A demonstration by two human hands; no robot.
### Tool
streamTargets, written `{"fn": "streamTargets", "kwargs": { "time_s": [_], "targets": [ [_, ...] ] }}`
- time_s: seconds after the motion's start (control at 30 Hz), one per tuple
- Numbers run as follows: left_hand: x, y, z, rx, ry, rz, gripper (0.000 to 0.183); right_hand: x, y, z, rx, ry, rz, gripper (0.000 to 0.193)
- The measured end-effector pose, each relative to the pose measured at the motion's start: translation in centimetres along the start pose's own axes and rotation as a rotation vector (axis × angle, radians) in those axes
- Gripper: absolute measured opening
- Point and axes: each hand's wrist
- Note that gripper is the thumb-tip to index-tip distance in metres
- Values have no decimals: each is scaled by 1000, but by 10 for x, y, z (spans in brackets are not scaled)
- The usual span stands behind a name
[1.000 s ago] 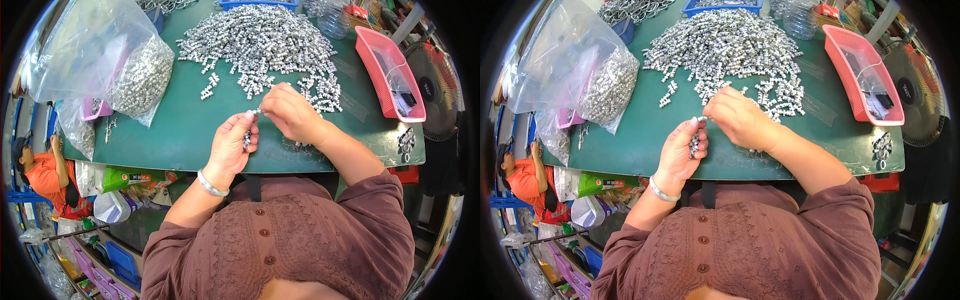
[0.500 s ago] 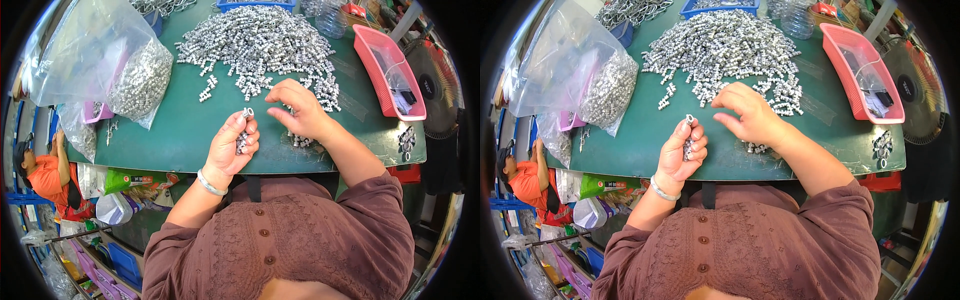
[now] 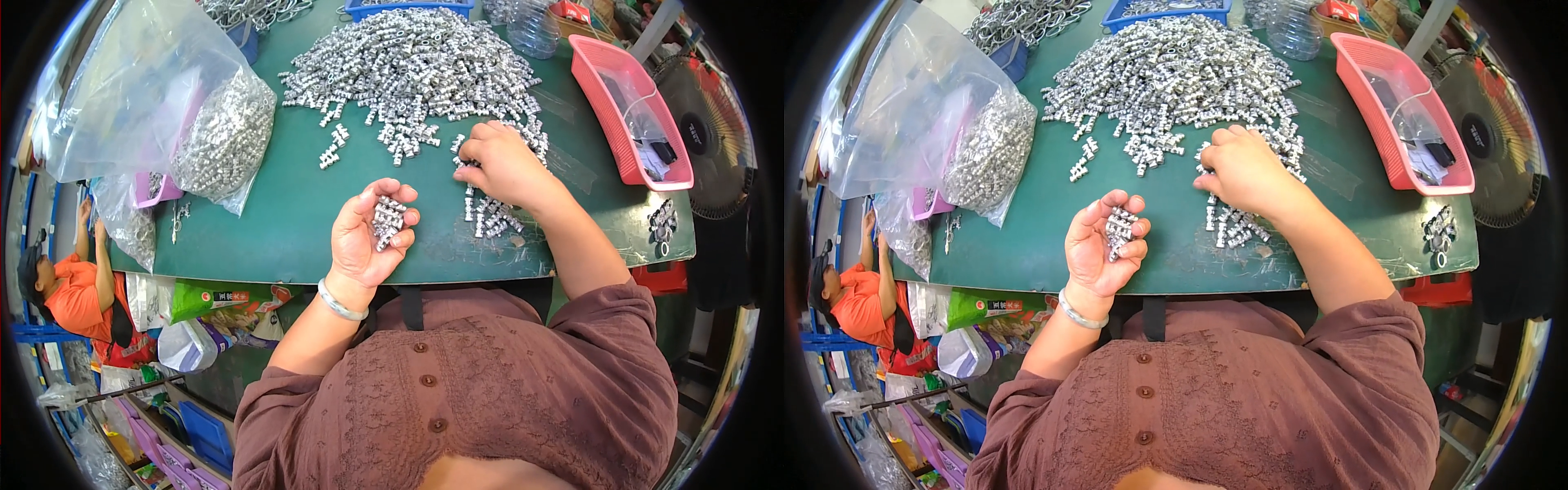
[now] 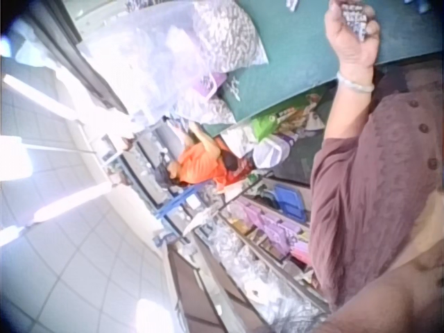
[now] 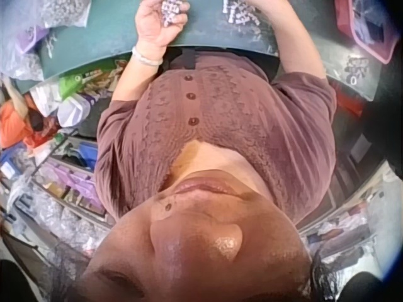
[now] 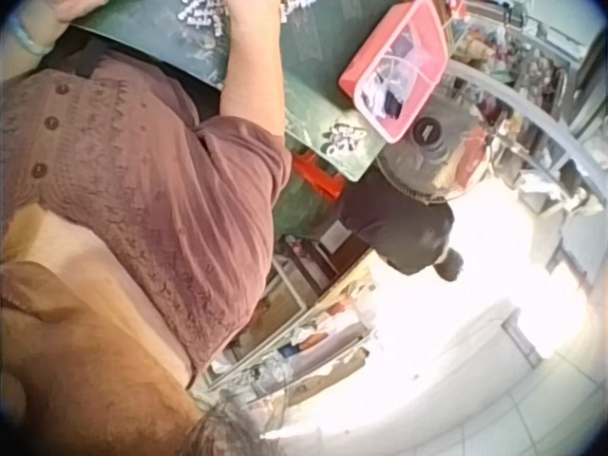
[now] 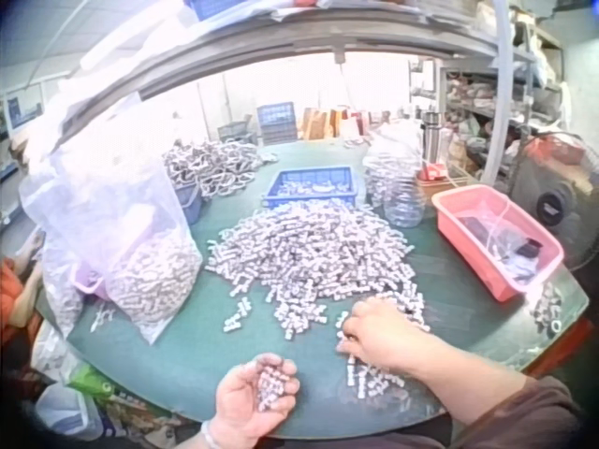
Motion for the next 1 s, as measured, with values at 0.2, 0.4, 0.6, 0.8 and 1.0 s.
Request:
{"fn": "streamTargets", "kwargs": {
  "time_s": [0.2, 0.4, 0.6, 0.8, 1.0],
  "targets": [
    [-1, 6, 4, -135, 20, -6, 8, -3, -4, 11, 64, -35, 16, 11],
    [-1, -2, 10, -463, -52, -154, 13, -4, -8, 9, -142, 119, -99, 7],
    [1, -14, 16, -915, -313, -124, 24, -1, 4, 22, -1265, 19, 302, 7],
    [-4, -6, 15, -1225, -529, 87, 23, -1, 6, 27, -1391, 89, 354, 11],
    [-6, -13, 12, -591, -204, -94, 10, -5, -9, 13, -1221, -49, 95, 14]
  ]
}}
Point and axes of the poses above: each hand's wrist, its own x-axis away from the middle knuckle, its own y-axis out of the back of the hand, z = x × y, and after that the axes turned 4 degrees about z, right-handed
